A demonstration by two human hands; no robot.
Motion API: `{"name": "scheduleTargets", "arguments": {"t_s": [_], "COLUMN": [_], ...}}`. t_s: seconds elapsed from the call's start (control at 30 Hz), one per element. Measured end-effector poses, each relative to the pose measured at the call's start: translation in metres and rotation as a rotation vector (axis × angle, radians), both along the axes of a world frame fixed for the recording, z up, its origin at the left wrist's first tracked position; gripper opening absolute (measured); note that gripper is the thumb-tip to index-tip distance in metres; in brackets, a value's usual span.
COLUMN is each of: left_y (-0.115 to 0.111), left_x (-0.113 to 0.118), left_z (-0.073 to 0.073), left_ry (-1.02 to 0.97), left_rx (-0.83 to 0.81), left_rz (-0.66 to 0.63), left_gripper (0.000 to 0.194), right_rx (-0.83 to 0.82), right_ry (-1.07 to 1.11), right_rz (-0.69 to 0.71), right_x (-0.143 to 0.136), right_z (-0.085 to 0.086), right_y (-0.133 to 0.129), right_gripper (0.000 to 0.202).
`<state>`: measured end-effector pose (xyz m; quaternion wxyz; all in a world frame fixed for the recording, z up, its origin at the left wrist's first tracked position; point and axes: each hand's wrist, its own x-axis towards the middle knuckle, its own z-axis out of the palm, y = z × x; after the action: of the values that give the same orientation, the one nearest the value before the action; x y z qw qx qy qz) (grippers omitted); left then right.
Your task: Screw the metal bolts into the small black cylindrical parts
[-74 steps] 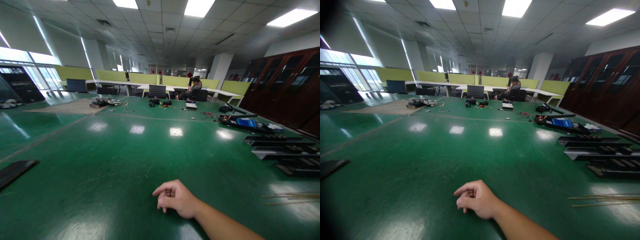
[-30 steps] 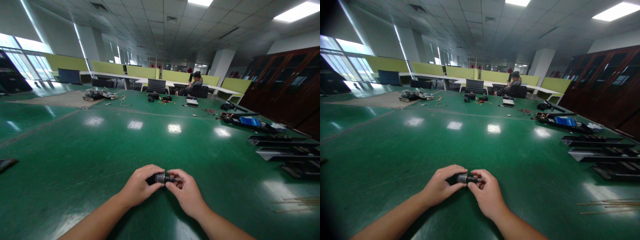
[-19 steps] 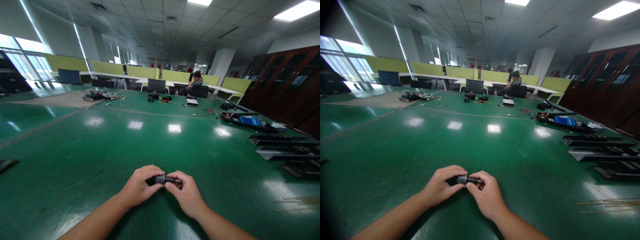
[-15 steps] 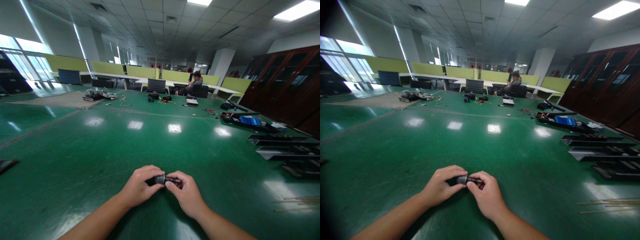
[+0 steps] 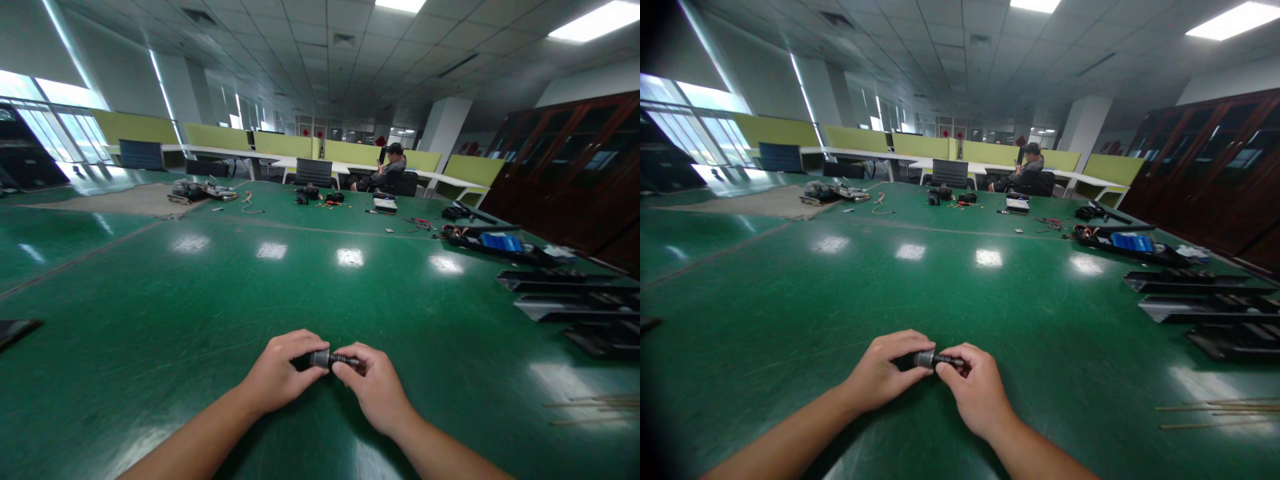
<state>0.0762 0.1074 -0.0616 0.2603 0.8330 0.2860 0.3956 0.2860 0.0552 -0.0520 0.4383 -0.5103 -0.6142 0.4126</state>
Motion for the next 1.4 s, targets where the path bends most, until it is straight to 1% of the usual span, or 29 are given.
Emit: {"name": "scheduleTargets", "arguments": {"t_s": [0.23,0.73,1.1,1.27,1.4], "left_y": [0.0,-0.0017,-0.0013,0.0,0.0004], "left_x": [-0.0011,-0.0015,-0.0024,-0.0043,-0.0052], "left_z": [-0.0004,0.0058,0.0055,0.0058,0.0053], "left_ry": [0.005,-0.02,-0.014,-0.006,-0.006], "left_rx": [-0.005,-0.01,-0.012,-0.017,-0.013], "left_rz": [0.002,-0.011,0.006,0.016,0.025], "left_gripper": [0.031,0.03,0.03,0.031,0.03], "right_rx": [-0.022,-0.002,-0.006,-0.052,-0.069], "right_ry": [0.002,-0.006,0.01,0.075,0.081], "right_rz": [-0.002,0.009,0.029,0.035,0.036], "right_x": [0.0004,0.0011,0.0013,0.0004,0.0], "right_z": [0.0003,0.0016,0.0,-0.0011,-0.0012], "right_y": [-0.0007,-0.0013,-0.0009,-0.0001,0.0], "right_gripper": [0.014,0.015,0.014,0.015,0.018]}}
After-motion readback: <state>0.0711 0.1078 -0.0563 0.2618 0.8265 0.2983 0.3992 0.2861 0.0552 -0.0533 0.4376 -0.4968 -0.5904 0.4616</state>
